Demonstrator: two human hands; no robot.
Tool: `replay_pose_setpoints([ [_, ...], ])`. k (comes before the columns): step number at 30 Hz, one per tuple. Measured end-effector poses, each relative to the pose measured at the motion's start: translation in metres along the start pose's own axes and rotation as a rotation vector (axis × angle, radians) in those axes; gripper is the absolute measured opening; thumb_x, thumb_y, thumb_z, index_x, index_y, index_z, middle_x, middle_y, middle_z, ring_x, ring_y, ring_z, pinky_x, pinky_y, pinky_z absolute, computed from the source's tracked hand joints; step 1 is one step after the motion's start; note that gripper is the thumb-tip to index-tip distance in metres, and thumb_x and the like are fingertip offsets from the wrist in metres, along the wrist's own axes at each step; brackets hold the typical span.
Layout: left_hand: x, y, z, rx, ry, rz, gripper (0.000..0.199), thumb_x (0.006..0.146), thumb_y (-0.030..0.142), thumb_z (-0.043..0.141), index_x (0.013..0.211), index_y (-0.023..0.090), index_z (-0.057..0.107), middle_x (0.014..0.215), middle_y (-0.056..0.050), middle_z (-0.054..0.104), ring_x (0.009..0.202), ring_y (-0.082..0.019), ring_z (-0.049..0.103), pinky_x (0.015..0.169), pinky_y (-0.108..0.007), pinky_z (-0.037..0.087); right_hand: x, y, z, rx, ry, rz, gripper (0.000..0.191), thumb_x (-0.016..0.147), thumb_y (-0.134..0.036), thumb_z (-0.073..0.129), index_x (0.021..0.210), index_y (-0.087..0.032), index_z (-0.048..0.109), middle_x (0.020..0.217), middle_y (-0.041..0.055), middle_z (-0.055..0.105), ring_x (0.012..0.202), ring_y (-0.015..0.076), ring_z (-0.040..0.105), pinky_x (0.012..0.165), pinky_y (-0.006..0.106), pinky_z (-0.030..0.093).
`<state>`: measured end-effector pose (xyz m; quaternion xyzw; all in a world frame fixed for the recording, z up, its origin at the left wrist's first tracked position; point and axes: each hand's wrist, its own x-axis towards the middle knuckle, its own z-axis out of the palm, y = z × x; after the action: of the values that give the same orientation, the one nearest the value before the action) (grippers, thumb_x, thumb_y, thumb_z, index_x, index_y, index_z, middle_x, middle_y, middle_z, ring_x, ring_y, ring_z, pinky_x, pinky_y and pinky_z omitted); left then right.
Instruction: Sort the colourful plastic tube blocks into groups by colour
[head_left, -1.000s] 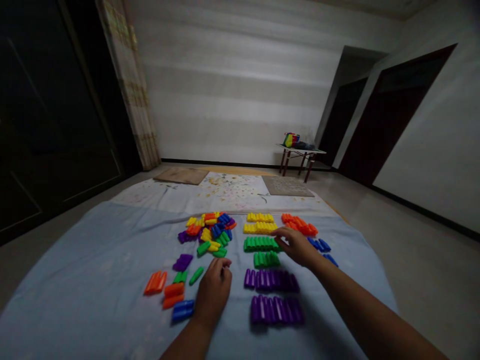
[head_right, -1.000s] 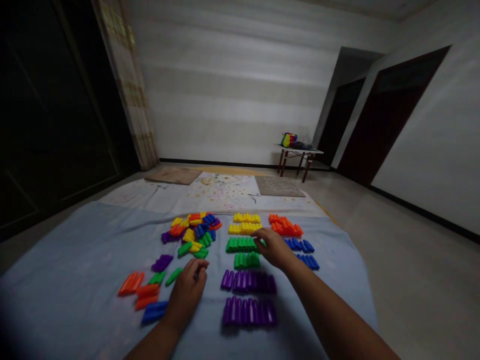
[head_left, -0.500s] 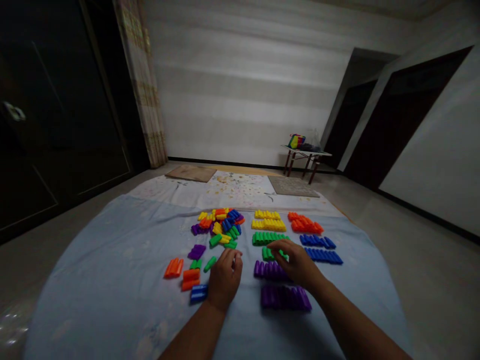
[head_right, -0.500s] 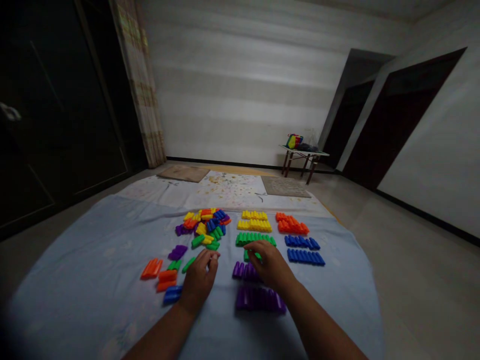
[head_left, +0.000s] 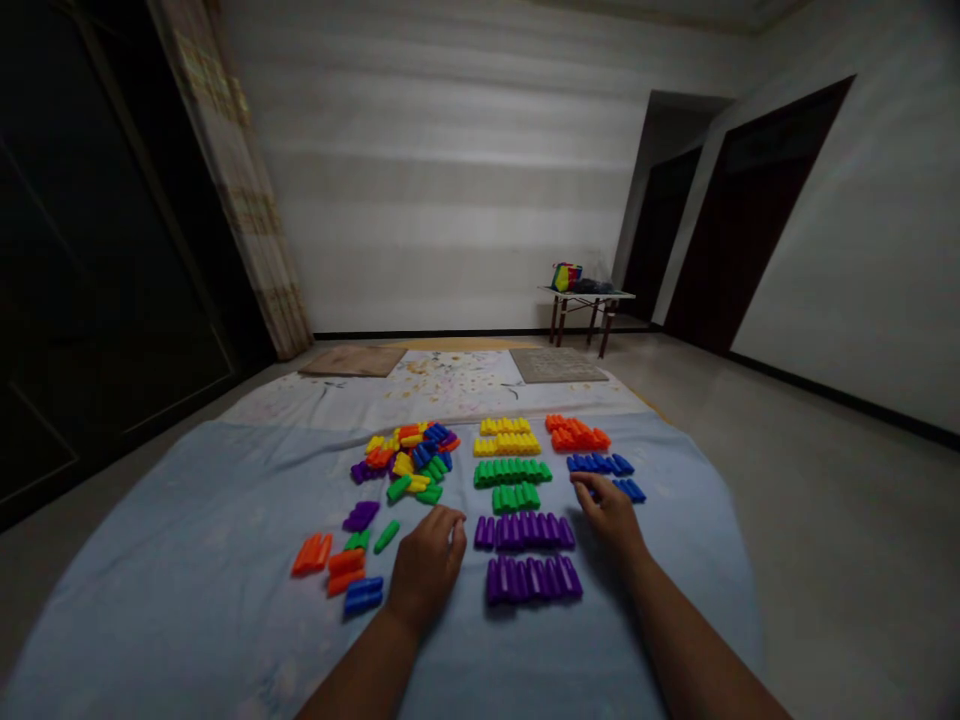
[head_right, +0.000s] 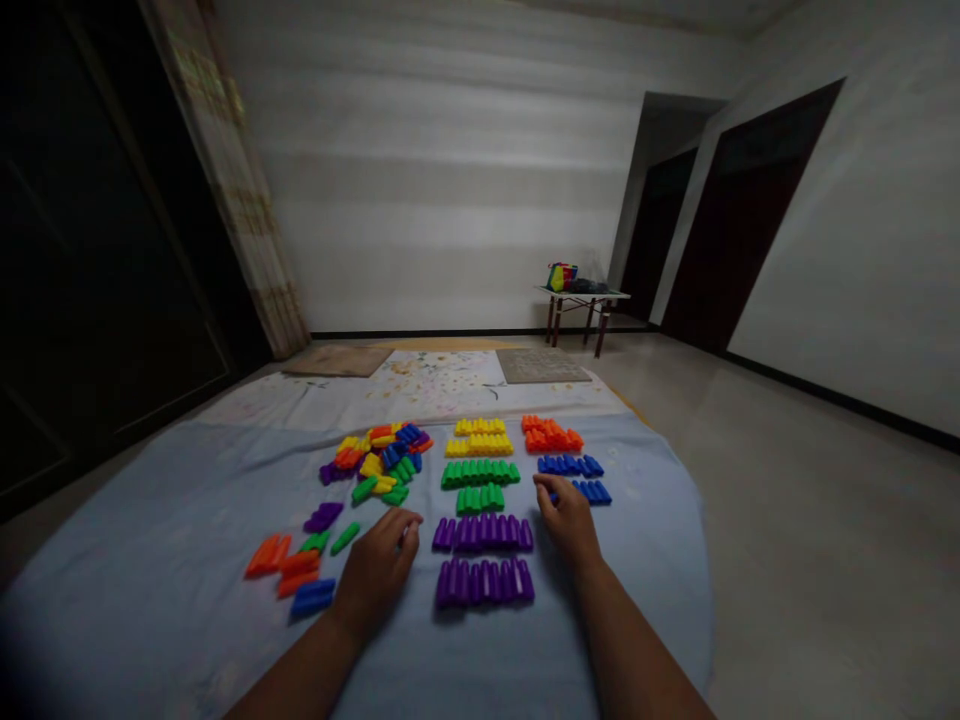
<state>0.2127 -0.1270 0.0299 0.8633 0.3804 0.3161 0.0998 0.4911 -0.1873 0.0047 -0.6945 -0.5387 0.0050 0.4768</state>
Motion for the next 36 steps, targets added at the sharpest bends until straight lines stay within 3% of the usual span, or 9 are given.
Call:
replay_pose_setpoints([
  [3,0.007,-0.001,-0.013,0.041,-0.039,-0.03,0.029,0.086,0.028,0.034,0.093,0.019,0.06,0.092,-0.007,0.064,0.084,-0.017,0.06,0.077,-0.03,0.046,0.0,0.003,0.001,0.022,-0.021,0.004,0.03,0.081,-0.035,0.044,0.093,-0.017,0.066,0.094,0.009,0.069,0.08,0.0214,0.063,0.073,0.035,0.049],
  [7,0.016,-0.024,-0.05,0.145,-0.137,-0.123,0.03,0.082,0.034,0.04,0.096,0.02,0.062,0.098,-0.008,0.065,0.091,-0.02,0.059,0.085,-0.035,0.042,0.003,0.005,0.0,0.051,-0.018,0.014,0.03,0.081,-0.036,0.045,0.094,-0.018,0.065,0.093,0.0084,0.069,0.082,0.0209,0.063,0.074,0.034,0.049],
  [11,0.009,-0.056,-0.093,0.241,-0.308,-0.322,0.027,0.073,0.039,0.049,0.089,0.023,0.065,0.09,-0.005,0.066,0.085,-0.021,0.06,0.077,-0.031,0.043,0.004,0.003,0.0,0.079,-0.011,0.021,0.029,0.08,-0.036,0.045,0.093,-0.019,0.065,0.093,0.0077,0.069,0.082,0.0205,0.064,0.074,0.033,0.049],
  [15,-0.01,-0.068,-0.112,0.243,-0.476,-0.45,0.037,0.056,0.046,0.063,0.085,0.023,0.065,0.086,-0.005,0.065,0.08,-0.023,0.06,0.067,-0.03,0.045,0.005,0.0,0.001,0.086,-0.03,0.017,0.028,0.081,-0.035,0.045,0.093,-0.019,0.065,0.095,0.0077,0.069,0.084,0.0207,0.064,0.075,0.034,0.05],
  [18,-0.019,-0.071,-0.108,0.264,-0.49,-0.412,0.042,0.047,0.042,0.069,0.085,0.023,0.064,0.089,-0.005,0.063,0.083,-0.023,0.06,0.068,-0.03,0.046,0.005,-0.002,0.001,0.089,-0.04,0.019,0.028,0.081,-0.034,0.045,0.092,-0.019,0.065,0.094,0.0077,0.069,0.083,0.0204,0.064,0.074,0.033,0.05],
  [24,-0.027,-0.078,-0.085,0.214,-0.408,-0.359,0.035,0.055,0.033,0.061,0.089,0.022,0.06,0.088,-0.005,0.06,0.082,-0.021,0.058,0.071,-0.029,0.045,0.005,-0.005,0.0,0.099,-0.064,0.018,0.028,0.082,-0.034,0.044,0.092,-0.018,0.065,0.092,0.0075,0.069,0.082,0.02,0.064,0.072,0.032,0.049],
  [28,-0.026,-0.068,-0.076,0.17,-0.342,-0.364,0.033,0.065,0.027,0.051,0.097,0.023,0.058,0.096,-0.004,0.059,0.09,-0.019,0.057,0.08,-0.029,0.043,0.004,-0.005,0.001,0.113,-0.069,0.017,0.028,0.082,-0.034,0.043,0.093,-0.019,0.064,0.093,0.0074,0.069,0.082,0.0199,0.063,0.073,0.032,0.049],
  [32,-0.011,-0.054,-0.063,0.108,-0.312,-0.365,0.028,0.069,0.026,0.047,0.094,0.02,0.058,0.096,-0.005,0.058,0.091,-0.018,0.057,0.083,-0.03,0.043,0.003,-0.003,0.005,0.121,-0.077,0.016,0.028,0.082,-0.034,0.044,0.093,-0.018,0.065,0.092,0.0075,0.069,0.08,0.0197,0.063,0.07,0.032,0.049],
  [36,0.019,-0.047,-0.037,0.03,-0.163,-0.302,0.034,0.07,0.03,0.05,0.101,0.018,0.058,0.104,-0.008,0.057,0.099,-0.02,0.056,0.091,-0.033,0.041,0.003,-0.002,0.007,0.119,-0.081,0.017,0.029,0.081,-0.034,0.044,0.092,-0.018,0.065,0.09,0.0073,0.069,0.077,0.0195,0.063,0.069,0.031,0.049],
])
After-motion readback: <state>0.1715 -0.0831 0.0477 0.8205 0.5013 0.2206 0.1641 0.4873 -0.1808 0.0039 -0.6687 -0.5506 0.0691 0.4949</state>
